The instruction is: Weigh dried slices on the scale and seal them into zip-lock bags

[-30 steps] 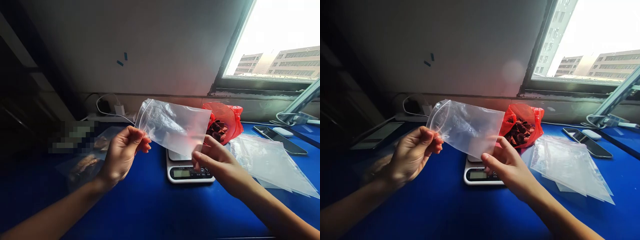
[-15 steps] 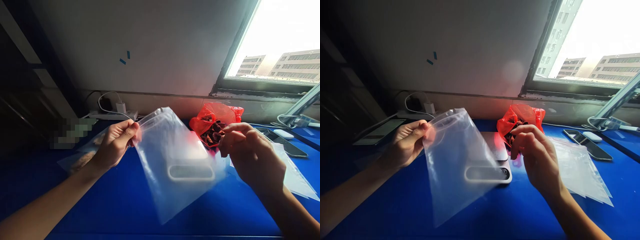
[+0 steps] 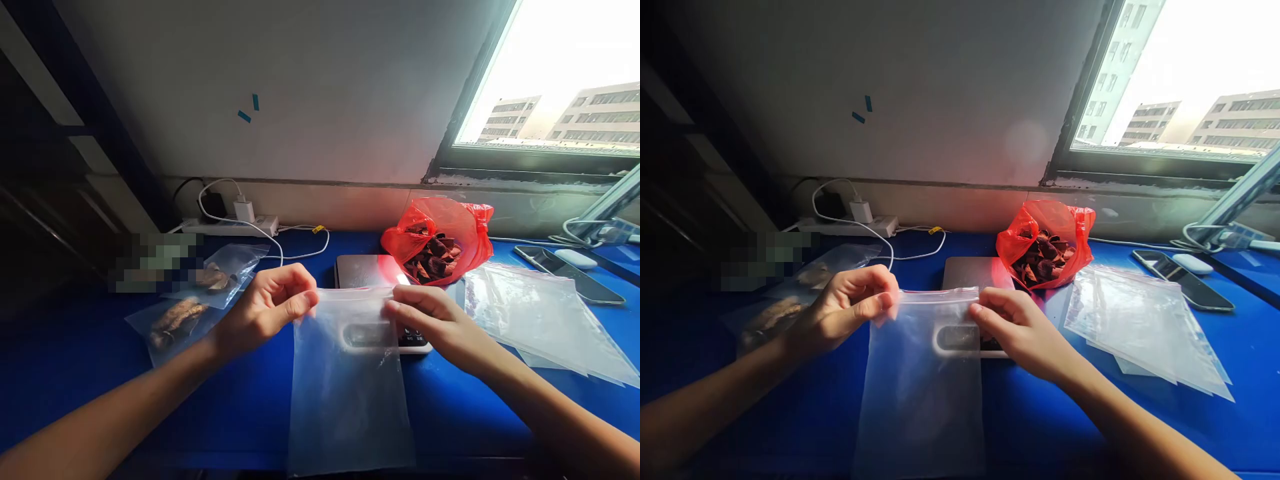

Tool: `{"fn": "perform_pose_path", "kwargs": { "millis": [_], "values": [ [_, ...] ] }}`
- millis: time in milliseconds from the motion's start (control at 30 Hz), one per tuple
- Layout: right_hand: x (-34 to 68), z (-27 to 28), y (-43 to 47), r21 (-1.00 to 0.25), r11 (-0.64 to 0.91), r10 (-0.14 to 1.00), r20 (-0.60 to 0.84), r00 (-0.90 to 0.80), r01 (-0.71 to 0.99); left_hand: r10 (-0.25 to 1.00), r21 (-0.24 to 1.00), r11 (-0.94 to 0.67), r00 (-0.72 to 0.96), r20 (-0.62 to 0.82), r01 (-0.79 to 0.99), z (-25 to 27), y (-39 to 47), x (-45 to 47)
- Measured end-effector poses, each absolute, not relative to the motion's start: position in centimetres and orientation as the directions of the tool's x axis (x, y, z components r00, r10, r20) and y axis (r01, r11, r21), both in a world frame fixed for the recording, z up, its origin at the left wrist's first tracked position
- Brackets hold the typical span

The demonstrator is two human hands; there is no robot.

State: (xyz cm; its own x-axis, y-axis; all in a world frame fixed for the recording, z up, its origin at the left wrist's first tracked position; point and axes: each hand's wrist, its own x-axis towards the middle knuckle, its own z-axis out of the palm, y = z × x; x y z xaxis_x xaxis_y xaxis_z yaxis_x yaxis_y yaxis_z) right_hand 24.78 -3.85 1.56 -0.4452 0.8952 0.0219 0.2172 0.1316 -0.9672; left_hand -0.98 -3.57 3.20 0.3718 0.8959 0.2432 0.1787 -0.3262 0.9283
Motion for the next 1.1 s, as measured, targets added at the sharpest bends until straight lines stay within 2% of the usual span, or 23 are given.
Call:
{"fn": "perform_pose_path", "kwargs": {
  "millis": [200,500,667,833,1000,1100],
  "values": [
    [25.2,1.7,-3.6,-0.961,0.184,0.889,0.073,-0.453,0.207,0.900,0.939,-0.298,0.379,0.216,0.173,3.4,-3.6,-0.5],
    [25.7,1.9,-3.9,-0.958,0.160,0.828,-0.002,-0.561,0.239,0.912,0.924,-0.337,0.305,0.273,0.179,3.7,-3.9,-0.4],
    [25.4,1.9,-4.2,-0.971,0.135,0.841,0.007,-0.541,0.197,0.910,0.934,-0.328,0.313,0.273,0.140,3.5,-3.9,-0.5],
    [25.6,1.3,-4.1,-0.987,0.134,0.887,0.079,-0.455,0.090,0.918,0.970,-0.237,0.342,0.203,0.060,3.2,-3.3,-0.5],
    [26.2,1.3,-3.8,-0.986,0.151,0.912,0.108,-0.395,0.077,0.883,0.922,-0.306,0.432,0.182,0.236,3.5,-3.4,-0.8],
    [26.6,1.1,-3.8,-0.979,0.164,0.921,0.110,-0.373,0.117,0.863,0.889,-0.364,0.459,0.210,0.279,3.8,-4.0,-1.0]
  ]
}}
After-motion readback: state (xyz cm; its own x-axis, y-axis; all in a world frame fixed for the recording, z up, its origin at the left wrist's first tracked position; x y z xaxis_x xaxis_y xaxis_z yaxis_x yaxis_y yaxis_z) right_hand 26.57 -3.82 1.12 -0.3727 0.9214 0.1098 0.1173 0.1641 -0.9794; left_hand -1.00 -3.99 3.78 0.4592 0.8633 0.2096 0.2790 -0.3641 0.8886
